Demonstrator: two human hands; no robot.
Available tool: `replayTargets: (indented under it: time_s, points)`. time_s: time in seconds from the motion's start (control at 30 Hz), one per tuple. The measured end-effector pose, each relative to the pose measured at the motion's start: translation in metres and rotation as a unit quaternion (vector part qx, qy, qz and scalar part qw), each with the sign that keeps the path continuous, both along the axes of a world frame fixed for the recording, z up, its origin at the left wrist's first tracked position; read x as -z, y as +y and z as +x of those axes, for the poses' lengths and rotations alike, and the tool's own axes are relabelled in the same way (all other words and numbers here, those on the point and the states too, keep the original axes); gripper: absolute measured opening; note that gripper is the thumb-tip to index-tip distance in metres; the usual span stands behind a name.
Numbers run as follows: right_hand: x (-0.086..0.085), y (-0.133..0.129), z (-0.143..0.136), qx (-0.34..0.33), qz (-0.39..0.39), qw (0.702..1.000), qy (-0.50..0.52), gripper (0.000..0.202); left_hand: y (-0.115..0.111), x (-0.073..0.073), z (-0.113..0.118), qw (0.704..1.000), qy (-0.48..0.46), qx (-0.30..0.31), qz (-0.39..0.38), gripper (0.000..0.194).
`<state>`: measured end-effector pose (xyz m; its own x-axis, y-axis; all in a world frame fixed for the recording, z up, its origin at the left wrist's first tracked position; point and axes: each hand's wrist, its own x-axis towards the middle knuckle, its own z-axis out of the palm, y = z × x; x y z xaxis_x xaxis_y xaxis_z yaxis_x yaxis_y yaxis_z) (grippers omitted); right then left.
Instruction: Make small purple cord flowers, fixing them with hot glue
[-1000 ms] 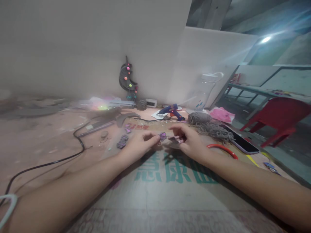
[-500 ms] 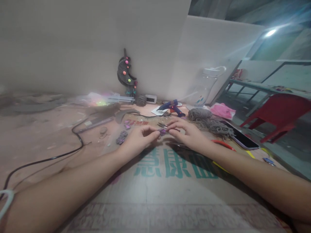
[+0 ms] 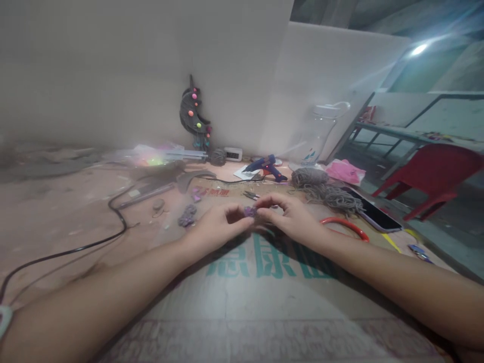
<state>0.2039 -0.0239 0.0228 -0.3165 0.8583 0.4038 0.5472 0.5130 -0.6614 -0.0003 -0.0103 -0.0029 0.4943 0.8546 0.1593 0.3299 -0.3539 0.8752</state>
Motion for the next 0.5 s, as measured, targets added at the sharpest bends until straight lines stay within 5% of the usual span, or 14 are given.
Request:
replayTargets:
  time_s: [0.17,0.5]
  points:
    - [-0.0009,-0.0005,0.0019,0.021,0.129,0.991,0.012,0.011,0.0034,-0.0007,0.0,0.999,-0.029,-0.003,-0.038,0.027]
    - [0.0025,0.0028,-0.0006,-0.048,0.065,0.996,-0.025,0.009,-0.0003,-0.0025,0.0014,1.0,-0.006,0.001,-0.014,0.029]
